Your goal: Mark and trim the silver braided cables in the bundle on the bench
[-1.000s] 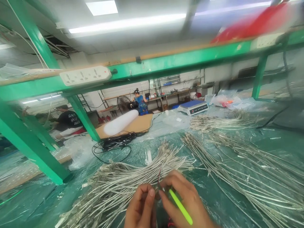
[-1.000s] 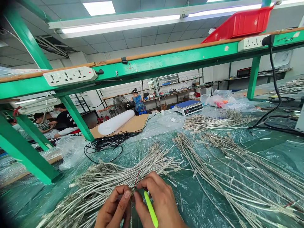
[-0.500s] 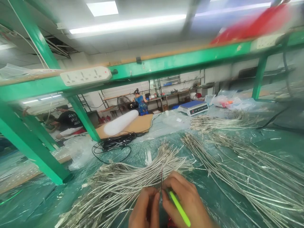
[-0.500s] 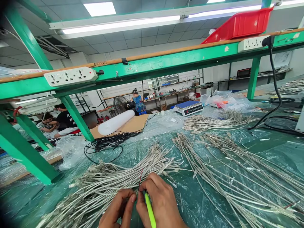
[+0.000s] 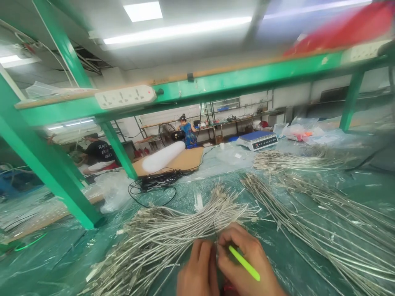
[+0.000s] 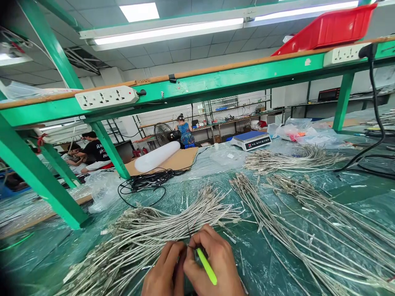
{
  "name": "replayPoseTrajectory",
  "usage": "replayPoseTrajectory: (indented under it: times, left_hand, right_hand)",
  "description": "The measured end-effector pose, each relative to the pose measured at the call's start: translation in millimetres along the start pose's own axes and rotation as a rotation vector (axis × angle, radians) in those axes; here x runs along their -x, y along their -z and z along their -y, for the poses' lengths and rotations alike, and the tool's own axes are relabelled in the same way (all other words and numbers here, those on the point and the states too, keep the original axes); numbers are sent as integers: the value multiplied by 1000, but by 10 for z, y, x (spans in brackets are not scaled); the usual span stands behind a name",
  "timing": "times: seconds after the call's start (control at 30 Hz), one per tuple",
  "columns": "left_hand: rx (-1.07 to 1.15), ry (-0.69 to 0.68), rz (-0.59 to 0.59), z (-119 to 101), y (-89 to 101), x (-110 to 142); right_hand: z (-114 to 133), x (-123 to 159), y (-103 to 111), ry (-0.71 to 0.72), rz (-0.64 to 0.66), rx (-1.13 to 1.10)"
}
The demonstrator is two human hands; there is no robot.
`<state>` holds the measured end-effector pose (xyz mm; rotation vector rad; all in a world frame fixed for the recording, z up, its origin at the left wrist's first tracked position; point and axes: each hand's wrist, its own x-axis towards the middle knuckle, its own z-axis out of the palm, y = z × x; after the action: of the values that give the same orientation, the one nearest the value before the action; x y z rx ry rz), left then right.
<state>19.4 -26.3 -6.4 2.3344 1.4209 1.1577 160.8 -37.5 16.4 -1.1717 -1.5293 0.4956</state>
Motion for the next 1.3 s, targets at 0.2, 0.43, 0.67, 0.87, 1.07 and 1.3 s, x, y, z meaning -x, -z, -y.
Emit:
replayPoseTrajectory:
  times: [0.2,0.43,0.67,0.87,1.07,1.3]
  left_hand:
    - [758,436,111,16,18,-109]
    - [1263,572,241,-43,132,-166]
    - [1376,598,354,-39,77,-143]
    - [1270,559,345,-24,117,-160]
    - [1130,432,215,-123,124,-139]
    - [966,580,-181,-266,115,241]
  right_hand:
    - [-54,-46,70,0,-156,-94]
    - [-26,-134,124,-193,-37,-335]
    - [46,-130,114,-263,242,-821]
    - [-62,-135,82,-295,110,-708]
    - [14,-176,183,-244,87,-607]
    - [334,-50,255,-95,187,-482]
